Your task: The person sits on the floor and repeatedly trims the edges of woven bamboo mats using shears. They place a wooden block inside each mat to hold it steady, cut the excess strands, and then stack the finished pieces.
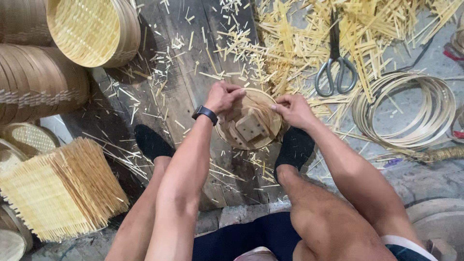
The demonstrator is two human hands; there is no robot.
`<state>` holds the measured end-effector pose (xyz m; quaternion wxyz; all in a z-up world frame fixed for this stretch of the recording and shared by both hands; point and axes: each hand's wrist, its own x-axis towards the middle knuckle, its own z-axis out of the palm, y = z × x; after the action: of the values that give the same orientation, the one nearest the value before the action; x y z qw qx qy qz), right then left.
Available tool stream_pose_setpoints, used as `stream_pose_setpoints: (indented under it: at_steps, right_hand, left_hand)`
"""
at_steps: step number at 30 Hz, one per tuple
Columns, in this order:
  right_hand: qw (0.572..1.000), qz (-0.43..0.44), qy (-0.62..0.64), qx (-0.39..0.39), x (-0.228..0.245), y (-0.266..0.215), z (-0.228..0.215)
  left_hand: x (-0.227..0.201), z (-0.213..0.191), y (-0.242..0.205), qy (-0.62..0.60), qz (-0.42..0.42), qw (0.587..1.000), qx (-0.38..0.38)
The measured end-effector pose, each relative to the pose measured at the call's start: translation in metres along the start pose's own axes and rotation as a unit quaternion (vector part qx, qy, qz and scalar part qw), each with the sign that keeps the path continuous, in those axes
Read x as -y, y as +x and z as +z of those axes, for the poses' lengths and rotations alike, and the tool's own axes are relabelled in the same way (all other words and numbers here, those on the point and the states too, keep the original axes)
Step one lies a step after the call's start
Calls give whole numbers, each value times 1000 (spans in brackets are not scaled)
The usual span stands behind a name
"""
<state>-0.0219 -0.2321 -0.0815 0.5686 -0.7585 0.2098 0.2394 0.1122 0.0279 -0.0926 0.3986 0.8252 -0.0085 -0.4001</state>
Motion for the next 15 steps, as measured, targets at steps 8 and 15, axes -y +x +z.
stream_pose_setpoints:
  at_steps: [8,15]
  right_hand:
    - [997,32,-50,-57,-28,16,3]
    - [998,13,-56,-18,-28,-2,-4]
  left_hand:
    - [-22,21,-12,88,26,989,-118]
    - [4,26,-41,141,90,939,-301]
